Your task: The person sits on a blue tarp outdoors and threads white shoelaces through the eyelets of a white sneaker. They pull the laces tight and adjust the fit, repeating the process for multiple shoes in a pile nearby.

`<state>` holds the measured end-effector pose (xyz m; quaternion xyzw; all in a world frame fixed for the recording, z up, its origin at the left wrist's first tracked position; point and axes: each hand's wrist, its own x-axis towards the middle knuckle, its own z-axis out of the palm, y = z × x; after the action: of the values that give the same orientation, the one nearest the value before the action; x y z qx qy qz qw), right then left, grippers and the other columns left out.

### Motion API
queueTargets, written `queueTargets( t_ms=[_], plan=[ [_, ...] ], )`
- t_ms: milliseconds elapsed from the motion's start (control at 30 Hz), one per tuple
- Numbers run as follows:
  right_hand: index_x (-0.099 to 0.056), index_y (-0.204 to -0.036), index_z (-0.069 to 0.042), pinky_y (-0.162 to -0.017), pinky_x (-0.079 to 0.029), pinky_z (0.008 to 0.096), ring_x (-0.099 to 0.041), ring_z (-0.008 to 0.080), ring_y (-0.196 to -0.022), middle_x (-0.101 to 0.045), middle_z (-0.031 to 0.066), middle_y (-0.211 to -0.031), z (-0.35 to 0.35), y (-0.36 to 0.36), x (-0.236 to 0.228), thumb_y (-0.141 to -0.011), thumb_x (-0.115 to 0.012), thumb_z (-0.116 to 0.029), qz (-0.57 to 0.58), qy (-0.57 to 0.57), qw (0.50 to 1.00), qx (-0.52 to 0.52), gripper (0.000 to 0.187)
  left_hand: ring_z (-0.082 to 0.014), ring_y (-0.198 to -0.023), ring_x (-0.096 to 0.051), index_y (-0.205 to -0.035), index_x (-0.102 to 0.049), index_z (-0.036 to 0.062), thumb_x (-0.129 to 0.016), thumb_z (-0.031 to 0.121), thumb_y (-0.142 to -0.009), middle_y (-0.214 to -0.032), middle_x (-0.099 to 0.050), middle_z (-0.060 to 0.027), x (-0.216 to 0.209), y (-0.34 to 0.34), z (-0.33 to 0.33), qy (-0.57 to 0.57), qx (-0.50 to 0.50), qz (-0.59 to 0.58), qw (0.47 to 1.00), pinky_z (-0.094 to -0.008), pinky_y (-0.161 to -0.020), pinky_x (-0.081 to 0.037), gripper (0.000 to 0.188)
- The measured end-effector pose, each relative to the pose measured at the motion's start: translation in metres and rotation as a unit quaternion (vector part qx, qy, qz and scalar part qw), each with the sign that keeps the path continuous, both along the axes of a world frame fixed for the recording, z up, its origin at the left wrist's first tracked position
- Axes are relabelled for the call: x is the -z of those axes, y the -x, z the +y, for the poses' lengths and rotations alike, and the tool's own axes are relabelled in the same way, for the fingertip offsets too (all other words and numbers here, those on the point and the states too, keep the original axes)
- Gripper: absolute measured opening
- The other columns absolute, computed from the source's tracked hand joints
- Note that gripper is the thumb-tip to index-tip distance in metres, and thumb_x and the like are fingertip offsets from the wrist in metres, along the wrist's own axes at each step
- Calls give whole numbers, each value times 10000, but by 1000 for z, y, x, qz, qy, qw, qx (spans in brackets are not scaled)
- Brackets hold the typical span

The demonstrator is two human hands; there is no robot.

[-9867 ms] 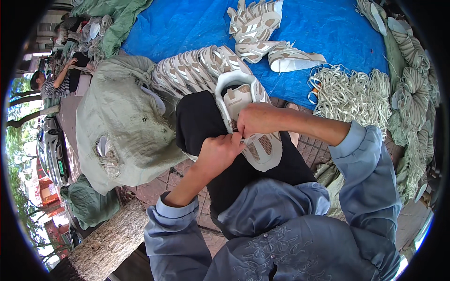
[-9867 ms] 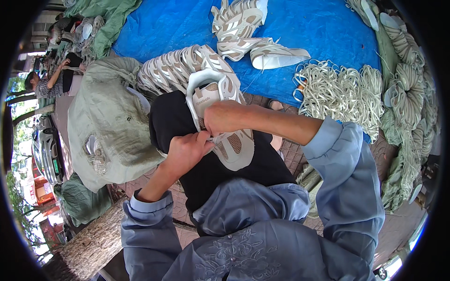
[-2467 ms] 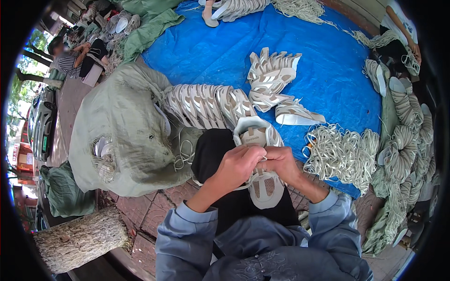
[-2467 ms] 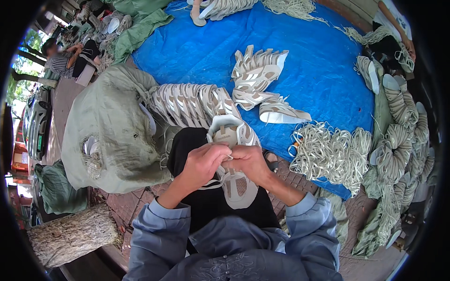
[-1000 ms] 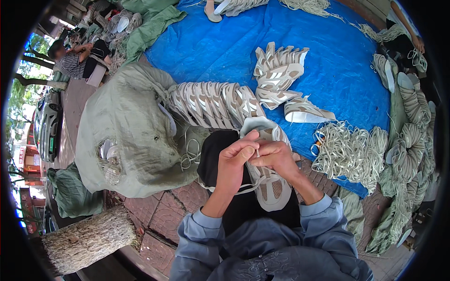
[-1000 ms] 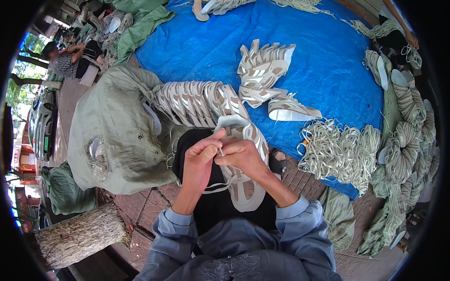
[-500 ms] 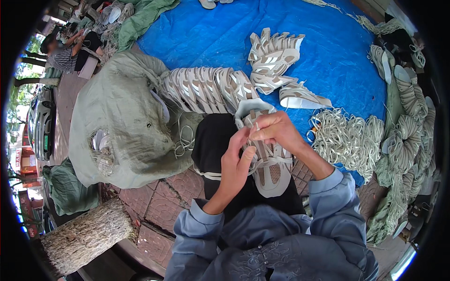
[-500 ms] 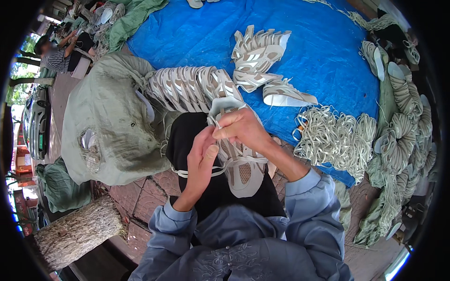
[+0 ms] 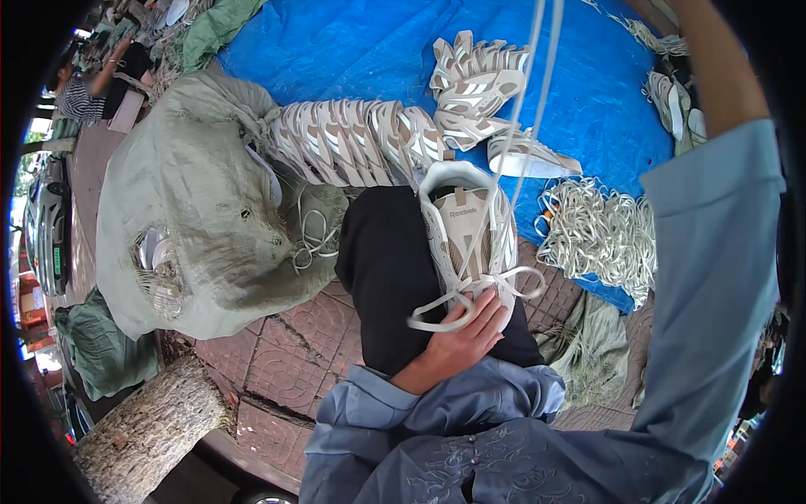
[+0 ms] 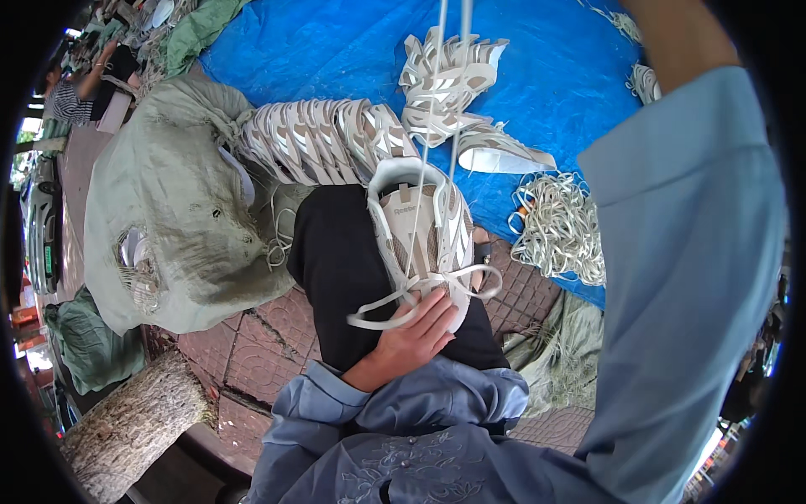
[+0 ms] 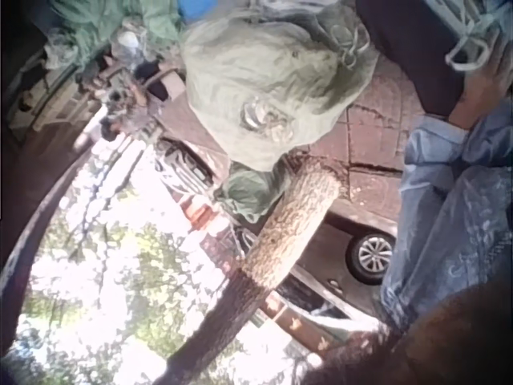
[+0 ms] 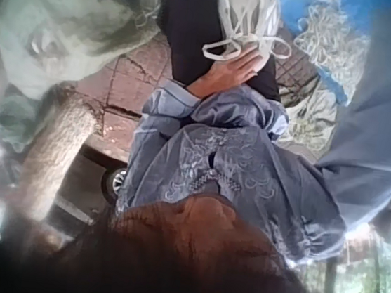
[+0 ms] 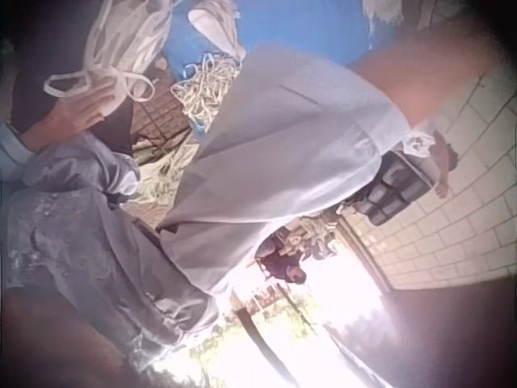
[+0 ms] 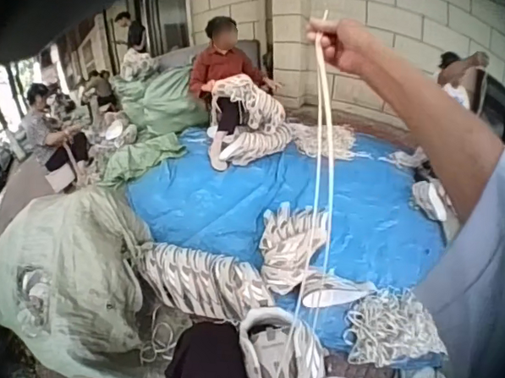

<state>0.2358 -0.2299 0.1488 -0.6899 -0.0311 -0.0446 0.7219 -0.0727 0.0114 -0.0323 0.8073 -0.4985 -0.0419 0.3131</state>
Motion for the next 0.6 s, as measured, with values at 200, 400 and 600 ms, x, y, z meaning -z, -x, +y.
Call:
queueTargets(
  t_ms=[200, 400, 600],
  plan=[
    [-614, -776, -8, -381, -304, 181, -420, 43, -409, -554, 31, -594, -24, 5, 4, -779, -597, -175, -1, -7, 1000, -14, 168, -294, -1144, -445, -1102, -542, 6, -638, 166, -718, -1155, -501, -146, -9, -17, -3, 84, -72, 5, 994, -434, -939, -370, 428],
    [-606, -810, -1, -396, -338, 182, -444, 55, -425, -567, 39, -627, -28, 12, -25, -797, -582, -172, -35, -13, 999, -4, 173, -283, -1046, -513, -1010, -568, 18, -610, 112, -754, -1088, -546, -129, -41, -58, 39, -94, -288, -109, 947, -388, -856, -410, 276],
    [-598, -844, 6, -411, -371, 182, -468, 68, -442, -580, 48, -660, -13, 10, -88, -814, -568, -168, -106, 6, 994, 1, 179, -276, -941, -569, -1034, -564, 14, -643, 96, -744, -1001, -588, -143, -102, -81, 51, 117, -376, 130, 910, -354, -840, -431, 312]
  ],
)
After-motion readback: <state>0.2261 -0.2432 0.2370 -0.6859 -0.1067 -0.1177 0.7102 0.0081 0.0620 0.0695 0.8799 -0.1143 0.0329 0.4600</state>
